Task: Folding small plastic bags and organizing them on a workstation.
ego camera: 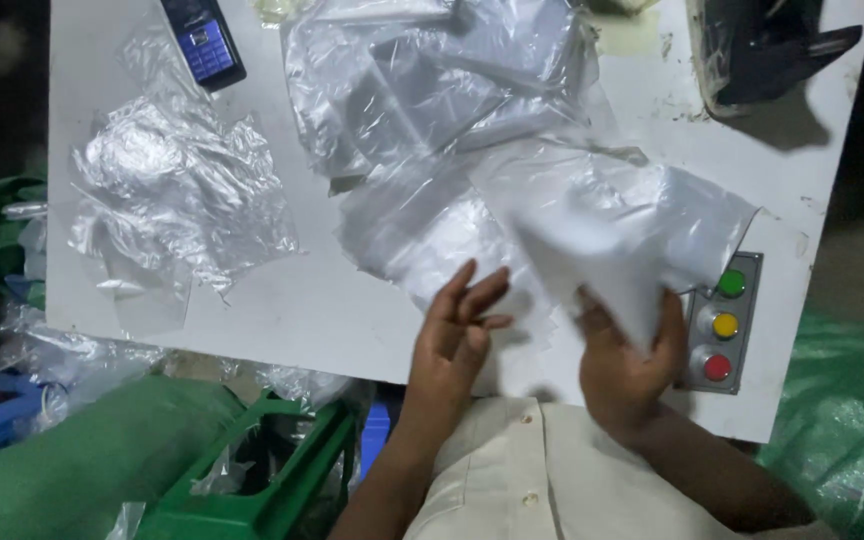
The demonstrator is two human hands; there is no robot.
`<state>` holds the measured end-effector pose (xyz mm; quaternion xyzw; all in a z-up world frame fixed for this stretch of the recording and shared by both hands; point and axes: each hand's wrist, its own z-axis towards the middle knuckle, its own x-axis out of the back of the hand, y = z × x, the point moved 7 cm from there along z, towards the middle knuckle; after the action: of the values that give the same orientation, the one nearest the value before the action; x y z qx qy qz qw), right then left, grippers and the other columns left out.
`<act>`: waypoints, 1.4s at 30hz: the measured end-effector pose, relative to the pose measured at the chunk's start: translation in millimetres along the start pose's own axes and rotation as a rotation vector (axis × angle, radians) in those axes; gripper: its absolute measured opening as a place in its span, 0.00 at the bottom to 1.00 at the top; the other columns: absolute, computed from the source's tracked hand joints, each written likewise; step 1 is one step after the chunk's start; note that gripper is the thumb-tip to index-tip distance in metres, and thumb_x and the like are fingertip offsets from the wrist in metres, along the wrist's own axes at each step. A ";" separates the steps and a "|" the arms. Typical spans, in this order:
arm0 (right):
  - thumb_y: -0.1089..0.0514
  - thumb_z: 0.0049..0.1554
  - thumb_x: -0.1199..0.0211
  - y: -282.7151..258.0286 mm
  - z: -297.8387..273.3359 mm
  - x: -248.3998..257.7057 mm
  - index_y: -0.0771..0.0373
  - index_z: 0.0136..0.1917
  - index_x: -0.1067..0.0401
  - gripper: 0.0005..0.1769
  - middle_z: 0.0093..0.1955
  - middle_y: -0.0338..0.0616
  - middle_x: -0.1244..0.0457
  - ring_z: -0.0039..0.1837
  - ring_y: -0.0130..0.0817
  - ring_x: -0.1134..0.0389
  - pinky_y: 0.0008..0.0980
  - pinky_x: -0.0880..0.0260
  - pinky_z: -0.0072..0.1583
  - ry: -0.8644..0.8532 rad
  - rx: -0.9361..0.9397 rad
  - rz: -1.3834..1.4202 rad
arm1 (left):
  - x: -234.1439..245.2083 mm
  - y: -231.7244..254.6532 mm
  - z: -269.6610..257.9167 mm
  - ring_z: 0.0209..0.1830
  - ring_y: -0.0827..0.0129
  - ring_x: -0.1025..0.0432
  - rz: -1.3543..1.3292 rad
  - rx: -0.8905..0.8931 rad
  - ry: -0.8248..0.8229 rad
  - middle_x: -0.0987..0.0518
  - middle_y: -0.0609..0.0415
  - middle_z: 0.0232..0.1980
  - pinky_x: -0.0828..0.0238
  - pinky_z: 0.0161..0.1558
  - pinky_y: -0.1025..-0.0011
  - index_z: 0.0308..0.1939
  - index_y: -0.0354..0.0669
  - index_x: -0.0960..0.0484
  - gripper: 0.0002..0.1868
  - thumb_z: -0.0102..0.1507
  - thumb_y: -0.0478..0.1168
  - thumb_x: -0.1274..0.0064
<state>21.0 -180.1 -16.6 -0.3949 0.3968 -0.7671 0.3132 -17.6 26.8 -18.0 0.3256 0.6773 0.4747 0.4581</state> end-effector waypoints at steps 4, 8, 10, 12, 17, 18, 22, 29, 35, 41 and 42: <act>0.64 0.49 0.28 -34.0 -32.1 -42.7 0.65 0.68 0.37 0.35 0.63 0.47 0.38 0.57 0.32 0.36 0.28 0.35 0.57 -0.810 -0.502 0.591 | 0.4 0.2 -14.9 0.54 0.65 0.25 -0.238 0.268 0.080 0.17 0.50 0.52 0.26 0.55 0.66 0.54 0.34 0.19 0.16 0.68 0.42 0.48; 0.33 0.40 0.17 -40.3 -28.9 -56.2 0.57 0.80 0.55 0.70 0.74 0.54 0.42 0.69 0.47 0.36 0.43 0.30 0.62 -1.240 -0.857 0.859 | -7.2 54.7 2.3 0.90 0.60 0.65 0.138 -0.063 -0.251 0.50 0.48 0.86 0.69 0.85 0.52 0.79 0.41 0.44 0.38 0.73 0.62 0.59; 0.42 0.40 0.22 -31.4 -29.8 -64.5 0.59 0.76 0.45 0.57 0.71 0.49 0.37 0.69 0.41 0.34 0.38 0.31 0.65 -1.218 -0.789 0.518 | -2.9 45.9 4.5 0.91 0.55 0.68 0.236 -0.090 -0.344 0.53 0.47 0.87 0.74 0.86 0.48 0.79 0.43 0.43 0.34 0.74 0.57 0.60; 0.52 0.41 0.27 -17.4 -33.6 -59.4 0.60 0.72 0.34 0.46 0.69 0.44 0.33 0.69 0.34 0.32 0.33 0.33 0.69 -1.163 -0.731 0.173 | 5.7 31.3 -1.3 0.92 0.50 0.71 0.325 -0.085 -0.457 0.57 0.46 0.88 0.80 0.87 0.45 0.79 0.45 0.42 0.31 0.75 0.52 0.62; 0.57 0.55 0.40 -45.6 17.3 -71.2 0.65 0.75 0.44 0.37 0.62 0.60 0.33 0.54 0.52 0.29 0.47 0.27 0.43 -0.782 -0.971 0.371 | 141.4 68.9 36.9 0.42 0.72 0.23 0.434 -0.260 0.599 0.18 0.57 0.41 0.24 0.48 0.75 0.44 0.47 0.22 0.01 0.69 0.35 0.47; 0.57 0.55 0.40 -30.7 20.7 -71.6 0.65 0.75 0.44 0.37 0.62 0.60 0.33 0.54 0.52 0.29 0.47 0.27 0.43 -0.782 -0.970 0.378 | 166.1 65.4 41.7 0.42 0.72 0.23 0.437 -0.265 0.598 0.18 0.57 0.41 0.24 0.48 0.75 0.44 0.47 0.22 0.01 0.69 0.35 0.47; 0.57 0.60 0.35 10.6 56.0 -63.4 0.60 0.65 0.32 0.20 0.51 0.45 0.31 0.46 0.37 0.27 0.38 0.30 0.34 -0.547 -0.845 0.266 | 222.2 58.3 68.8 0.49 0.52 0.34 1.332 -0.337 0.620 0.26 0.49 0.50 0.37 0.50 0.55 0.46 0.45 0.20 0.13 0.64 0.47 0.38; 0.56 0.56 0.34 6.8 68.7 -48.3 0.61 0.73 0.42 0.35 0.65 0.48 0.36 0.57 0.44 0.28 0.50 0.22 0.44 -0.488 -0.779 0.185 | 204.0 55.5 65.8 0.32 0.59 0.33 1.149 -0.241 0.526 0.30 0.51 0.32 0.40 0.34 0.59 0.44 0.41 0.31 0.37 0.67 0.74 0.70; 0.63 0.53 0.33 -3.8 21.5 -42.3 0.64 0.59 0.28 0.20 0.54 0.47 0.30 0.57 0.40 0.27 0.38 0.23 0.60 -0.723 -0.794 0.169 | 121.1 60.0 32.7 0.27 0.75 0.23 0.651 -0.239 0.409 0.18 0.55 0.35 0.26 0.29 0.78 0.44 0.42 0.18 0.04 0.65 0.33 0.40; 0.57 0.46 0.26 -8.4 -31.6 -61.0 0.63 0.59 0.21 0.26 0.54 0.42 0.25 0.55 0.30 0.27 0.31 0.27 0.57 -1.011 -0.919 0.101 | 44.3 -53.7 -0.9 0.27 0.76 0.29 -0.138 0.359 0.068 0.20 0.58 0.27 0.33 0.33 0.75 0.33 0.42 0.18 0.11 0.68 0.42 0.47; 0.57 0.46 0.26 -5.1 -29.7 -56.5 0.63 0.59 0.21 0.26 0.54 0.42 0.25 0.55 0.30 0.27 0.31 0.27 0.57 -0.989 -0.934 0.097 | 40.6 -48.3 -0.2 0.27 0.76 0.29 -0.137 0.376 0.050 0.20 0.58 0.27 0.33 0.33 0.75 0.33 0.42 0.18 0.11 0.68 0.42 0.47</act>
<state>22.5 -122.0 -43.5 -0.7746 0.5137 -0.2299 0.2885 -33.0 46.0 -76.1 0.3467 0.7858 0.3153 0.4036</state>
